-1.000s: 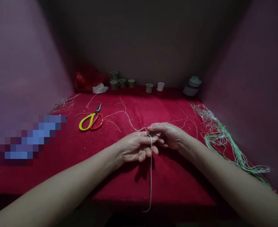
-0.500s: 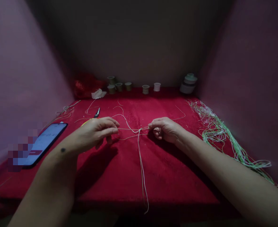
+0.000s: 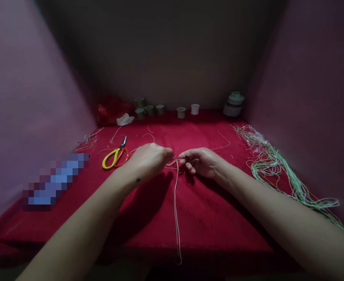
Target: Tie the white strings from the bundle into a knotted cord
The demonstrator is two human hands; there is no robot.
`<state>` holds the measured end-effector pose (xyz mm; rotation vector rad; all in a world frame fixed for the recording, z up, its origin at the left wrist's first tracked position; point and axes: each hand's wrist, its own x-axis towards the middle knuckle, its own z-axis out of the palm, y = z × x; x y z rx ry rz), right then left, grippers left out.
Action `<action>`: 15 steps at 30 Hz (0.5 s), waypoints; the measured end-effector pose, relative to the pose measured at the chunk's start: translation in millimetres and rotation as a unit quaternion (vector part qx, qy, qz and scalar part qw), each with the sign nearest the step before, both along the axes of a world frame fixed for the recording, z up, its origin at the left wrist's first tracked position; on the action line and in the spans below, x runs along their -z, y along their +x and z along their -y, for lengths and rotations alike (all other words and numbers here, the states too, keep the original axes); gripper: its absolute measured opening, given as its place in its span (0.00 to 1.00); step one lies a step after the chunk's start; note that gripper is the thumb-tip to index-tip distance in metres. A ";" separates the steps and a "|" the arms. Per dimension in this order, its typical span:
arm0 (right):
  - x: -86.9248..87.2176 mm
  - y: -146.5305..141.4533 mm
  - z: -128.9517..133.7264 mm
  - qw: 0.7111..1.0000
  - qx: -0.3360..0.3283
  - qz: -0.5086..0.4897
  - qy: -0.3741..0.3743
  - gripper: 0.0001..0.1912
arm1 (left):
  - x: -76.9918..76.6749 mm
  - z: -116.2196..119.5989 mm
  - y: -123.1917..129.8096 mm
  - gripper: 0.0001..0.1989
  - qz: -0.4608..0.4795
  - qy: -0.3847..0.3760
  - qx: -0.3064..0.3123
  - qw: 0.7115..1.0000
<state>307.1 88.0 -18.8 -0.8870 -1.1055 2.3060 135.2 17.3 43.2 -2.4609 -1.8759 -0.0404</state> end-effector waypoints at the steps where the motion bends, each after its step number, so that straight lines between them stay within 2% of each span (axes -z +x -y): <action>1: 0.4 -0.4 -0.4 1.000 -0.002 0.006 0.001 0.10 | 5.2 0.1 3.9 0.12 -0.019 0.006 -0.007 1.000; 4: 2.6 -1.6 0.0 0.999 -0.006 0.019 0.047 0.14 | 20.1 0.9 8.7 0.13 -0.046 0.031 -0.028 0.998; 8: 6.2 -3.3 4.1 0.993 -0.013 0.040 0.113 0.10 | 30.3 0.5 7.2 0.13 -0.036 0.057 -0.038 0.997; 15: 6.7 -5.6 9.1 0.987 -0.015 0.071 0.144 0.06 | 45.4 -3.2 14.3 0.14 -0.050 0.106 -0.049 0.992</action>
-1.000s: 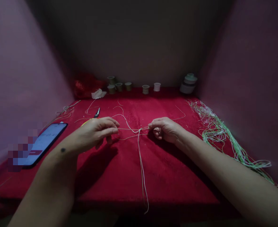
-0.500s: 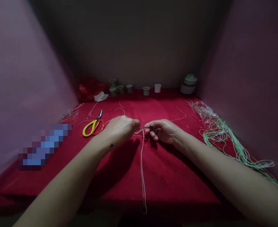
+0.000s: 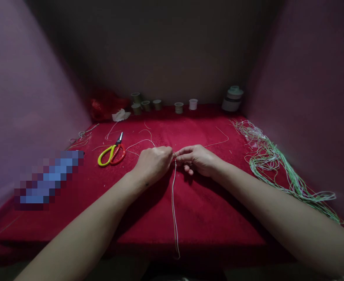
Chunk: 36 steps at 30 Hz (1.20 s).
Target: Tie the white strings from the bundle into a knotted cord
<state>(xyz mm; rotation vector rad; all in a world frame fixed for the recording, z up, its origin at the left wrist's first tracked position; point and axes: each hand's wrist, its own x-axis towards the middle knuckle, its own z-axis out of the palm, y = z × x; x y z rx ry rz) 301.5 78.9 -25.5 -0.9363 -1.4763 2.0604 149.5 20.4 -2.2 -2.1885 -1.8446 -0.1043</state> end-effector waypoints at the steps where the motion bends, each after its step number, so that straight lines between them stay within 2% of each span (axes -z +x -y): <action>1: 0.2 -0.5 0.3 1.000 0.007 0.006 0.007 0.05 | 2.3 -0.6 1.4 0.14 0.001 0.000 -0.001 1.000; 3: 1.1 -1.7 0.7 0.999 0.019 0.013 0.023 0.02 | 3.9 -1.0 2.9 0.14 0.016 -0.011 0.004 1.000; 5: 2.4 -2.7 0.8 0.999 0.025 0.018 0.035 0.04 | -0.1 0.8 2.1 0.12 0.057 -0.009 0.019 0.998; 9: 3.2 -2.5 -0.3 0.998 0.039 0.025 0.038 0.05 | -19.9 14.4 -2.7 0.13 0.163 0.072 -0.009 0.984; 11: 1.9 -1.4 -1.1 0.997 0.049 0.038 0.041 0.05 | -24.8 23.0 -2.5 0.15 0.205 0.018 -0.030 0.978; 13: 0.3 -0.4 -1.6 0.996 0.051 0.050 0.051 0.05 | -20.4 28.6 1.2 0.20 0.225 -0.096 -0.034 0.969; 15: -0.5 0.2 -1.5 0.995 0.051 0.057 0.064 0.04 | -8.6 29.3 7.1 0.22 0.229 -0.151 -0.040 0.961; 19: 0.1 0.3 -0.6 0.993 0.040 0.062 0.093 0.04 | 13.0 22.5 16.6 0.17 0.250 -0.135 -0.044 0.958; 22: -0.5 0.9 -1.2 0.993 0.045 0.058 0.096 0.04 | 15.3 20.9 18.0 0.12 0.246 -0.133 -0.035 0.960; 24: -1.8 1.9 -3.1 0.994 0.071 0.042 0.068 0.04 | 13.4 23.3 17.3 0.11 0.247 -0.129 -0.031 0.960; 29: -6.1 6.6 -12.5 0.986 0.135 -0.050 -0.082 0.03 | 11.7 30.7 15.6 0.09 0.261 -0.134 -0.030 0.955; 36: -17.5 24.4 -33.6 0.965 0.165 -0.128 -0.159 0.03 | 13.3 31.8 16.4 0.09 0.246 -0.136 -0.010 0.960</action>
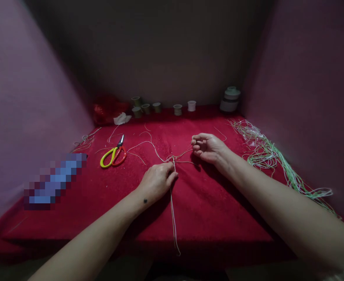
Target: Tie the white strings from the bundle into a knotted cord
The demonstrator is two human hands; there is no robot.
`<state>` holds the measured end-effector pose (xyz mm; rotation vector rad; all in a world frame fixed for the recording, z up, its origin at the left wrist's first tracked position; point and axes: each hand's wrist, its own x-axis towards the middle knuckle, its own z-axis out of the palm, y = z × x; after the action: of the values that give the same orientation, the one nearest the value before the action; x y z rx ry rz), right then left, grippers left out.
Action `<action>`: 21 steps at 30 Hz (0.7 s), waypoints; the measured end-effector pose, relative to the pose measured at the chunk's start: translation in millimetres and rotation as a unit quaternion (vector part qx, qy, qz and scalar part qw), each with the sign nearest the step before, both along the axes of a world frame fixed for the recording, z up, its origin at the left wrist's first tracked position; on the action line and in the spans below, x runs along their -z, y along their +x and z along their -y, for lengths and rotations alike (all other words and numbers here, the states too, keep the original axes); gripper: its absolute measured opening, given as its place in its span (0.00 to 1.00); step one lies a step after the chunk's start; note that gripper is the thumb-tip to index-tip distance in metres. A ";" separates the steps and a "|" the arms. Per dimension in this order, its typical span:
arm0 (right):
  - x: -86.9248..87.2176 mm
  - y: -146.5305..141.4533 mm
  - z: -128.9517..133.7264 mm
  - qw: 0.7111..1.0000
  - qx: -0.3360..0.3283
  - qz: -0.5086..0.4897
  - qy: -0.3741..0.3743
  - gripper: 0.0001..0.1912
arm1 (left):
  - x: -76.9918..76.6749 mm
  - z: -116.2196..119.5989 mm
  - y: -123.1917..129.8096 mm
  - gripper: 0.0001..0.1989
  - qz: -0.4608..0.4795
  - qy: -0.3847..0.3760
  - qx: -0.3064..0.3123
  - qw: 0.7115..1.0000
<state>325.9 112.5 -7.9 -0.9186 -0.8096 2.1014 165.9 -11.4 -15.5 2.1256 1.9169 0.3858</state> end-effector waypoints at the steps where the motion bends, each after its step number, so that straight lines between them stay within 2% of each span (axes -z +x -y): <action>1: -2.3 4.0 -3.4 1.000 0.005 -0.011 -0.005 0.04 | 0.2 0.3 0.2 0.09 -0.008 0.002 0.001 1.000; 5: -11.4 21.0 -15.1 0.996 0.031 -0.085 0.019 0.06 | 0.8 1.3 0.5 0.09 -0.030 0.003 0.002 1.000; 8: -16.4 31.4 -19.7 0.987 0.053 -0.139 0.056 0.03 | 1.2 1.6 0.7 0.09 -0.036 0.001 0.006 0.999; 14: -24.3 45.6 -26.1 0.971 0.132 -0.123 0.155 0.06 | 2.8 2.0 0.3 0.09 -0.052 0.010 0.013 0.999; 16: -25.4 49.1 -30.0 0.969 0.167 -0.099 0.154 0.06 | 2.8 2.0 0.2 0.08 -0.051 0.009 0.013 0.999; 18: -24.4 51.9 -34.6 0.967 0.205 -0.024 0.152 0.05 | 2.4 1.9 0.1 0.09 -0.047 0.006 0.013 0.999; 19: -23.1 53.4 -37.1 0.958 0.229 0.034 0.168 0.05 | 2.2 1.8 -0.1 0.09 -0.042 0.004 0.013 0.999; 21: -19.9 57.8 -42.9 0.922 0.285 0.145 0.218 0.06 | 2.0 1.7 -0.6 0.09 -0.029 0.002 0.013 0.999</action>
<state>383.7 155.5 11.9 -1.0690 -0.9655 1.2339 165.3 -13.1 -17.5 2.1849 1.9190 0.3265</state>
